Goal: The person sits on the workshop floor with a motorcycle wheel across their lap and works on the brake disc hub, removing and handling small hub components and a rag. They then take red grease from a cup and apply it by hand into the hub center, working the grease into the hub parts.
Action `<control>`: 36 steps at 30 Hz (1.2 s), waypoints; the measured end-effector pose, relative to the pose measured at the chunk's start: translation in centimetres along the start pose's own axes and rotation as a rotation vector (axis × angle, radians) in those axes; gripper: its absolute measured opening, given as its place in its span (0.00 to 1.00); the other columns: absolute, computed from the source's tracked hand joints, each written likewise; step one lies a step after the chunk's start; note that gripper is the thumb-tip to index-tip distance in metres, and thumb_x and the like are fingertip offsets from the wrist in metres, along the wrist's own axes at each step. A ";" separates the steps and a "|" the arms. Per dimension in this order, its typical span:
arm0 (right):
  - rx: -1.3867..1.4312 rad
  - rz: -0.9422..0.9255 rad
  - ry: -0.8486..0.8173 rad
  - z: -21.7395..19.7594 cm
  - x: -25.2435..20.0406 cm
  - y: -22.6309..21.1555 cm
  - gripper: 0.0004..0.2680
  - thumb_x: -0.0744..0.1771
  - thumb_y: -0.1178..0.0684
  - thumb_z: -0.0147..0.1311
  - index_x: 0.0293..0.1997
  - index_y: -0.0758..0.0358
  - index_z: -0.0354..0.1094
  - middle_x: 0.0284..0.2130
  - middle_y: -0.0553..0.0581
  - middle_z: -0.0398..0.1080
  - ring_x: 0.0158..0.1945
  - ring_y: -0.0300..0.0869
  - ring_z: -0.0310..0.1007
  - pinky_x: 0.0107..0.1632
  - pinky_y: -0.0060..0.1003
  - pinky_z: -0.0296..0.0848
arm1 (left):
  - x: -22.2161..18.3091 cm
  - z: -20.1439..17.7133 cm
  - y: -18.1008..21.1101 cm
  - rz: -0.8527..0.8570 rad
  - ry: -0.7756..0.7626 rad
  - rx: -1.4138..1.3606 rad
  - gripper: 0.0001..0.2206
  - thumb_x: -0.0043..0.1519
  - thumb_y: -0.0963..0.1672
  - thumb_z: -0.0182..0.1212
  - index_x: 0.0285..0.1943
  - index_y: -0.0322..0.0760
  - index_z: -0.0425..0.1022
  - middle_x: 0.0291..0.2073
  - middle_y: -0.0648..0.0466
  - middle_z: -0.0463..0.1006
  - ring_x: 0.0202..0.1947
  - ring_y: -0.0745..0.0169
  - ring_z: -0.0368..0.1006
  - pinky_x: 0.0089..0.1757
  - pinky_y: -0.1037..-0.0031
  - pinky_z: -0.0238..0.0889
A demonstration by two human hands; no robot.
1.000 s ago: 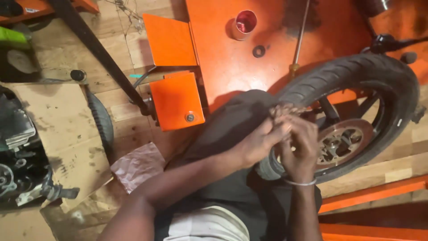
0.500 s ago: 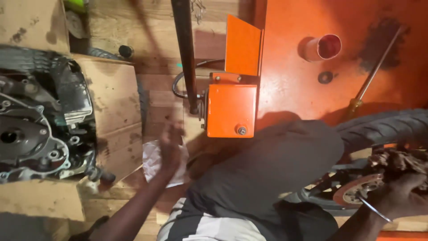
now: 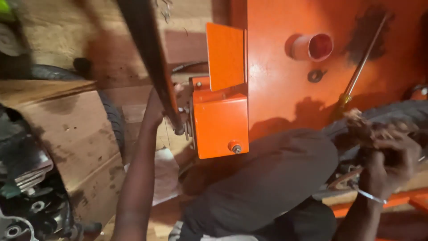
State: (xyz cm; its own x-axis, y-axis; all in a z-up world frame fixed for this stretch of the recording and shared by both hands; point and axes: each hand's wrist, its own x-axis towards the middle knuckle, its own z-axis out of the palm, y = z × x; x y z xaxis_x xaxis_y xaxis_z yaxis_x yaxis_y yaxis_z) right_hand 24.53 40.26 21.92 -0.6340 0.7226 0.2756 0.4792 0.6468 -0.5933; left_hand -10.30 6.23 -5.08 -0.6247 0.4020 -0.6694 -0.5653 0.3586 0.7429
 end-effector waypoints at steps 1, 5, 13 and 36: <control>0.060 0.086 -0.055 0.1 -0.7 2.0 0.08 0.68 0.72 0.48 0.46 0.68 0.67 0.54 0.58 0.68 0.57 0.40 0.70 0.63 0.33 0.71 | 1.1 0.6 -0.1 0.218 -0.098 0.123 0.11 0.67 0.43 0.59 0.53 0.30 0.77 0.40 0.51 0.79 0.40 0.62 0.71 0.42 0.67 0.64; -0.003 0.099 -0.110 1.1 -0.5 3.7 0.06 0.70 0.72 0.54 0.48 0.70 0.69 0.54 0.59 0.69 0.60 0.43 0.69 0.68 0.36 0.66 | 0.0 3.5 3.1 0.568 0.054 0.500 0.11 0.67 0.44 0.62 0.51 0.29 0.79 0.44 0.49 0.80 0.47 0.58 0.76 0.48 0.67 0.69; -0.117 -0.146 -0.016 2.4 1.9 4.3 0.07 0.67 0.67 0.55 0.49 0.69 0.70 0.51 0.61 0.71 0.58 0.51 0.70 0.67 0.46 0.70 | -10.9 0.9 -9.8 0.370 0.438 0.340 0.09 0.72 0.41 0.57 0.54 0.26 0.70 0.45 0.45 0.75 0.48 0.55 0.72 0.52 0.66 0.66; -0.351 -0.450 0.062 3.4 -1.0 5.1 0.10 0.63 0.61 0.56 0.46 0.55 0.72 0.49 0.52 0.72 0.50 0.51 0.75 0.49 0.46 0.73 | -14.2 23.9 -9.7 1.047 0.093 0.810 0.12 0.56 0.40 0.57 0.46 0.32 0.79 0.42 0.39 0.79 0.42 0.31 0.76 0.43 0.48 0.70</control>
State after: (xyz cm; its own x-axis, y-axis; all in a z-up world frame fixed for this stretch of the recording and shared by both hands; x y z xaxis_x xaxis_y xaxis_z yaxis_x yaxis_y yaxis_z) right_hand 25.58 42.01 16.03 -0.7905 0.3637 0.4927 0.3501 0.9285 -0.1236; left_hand 16.90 17.21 -2.71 -0.6182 0.7474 0.2434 0.6616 0.3276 0.6745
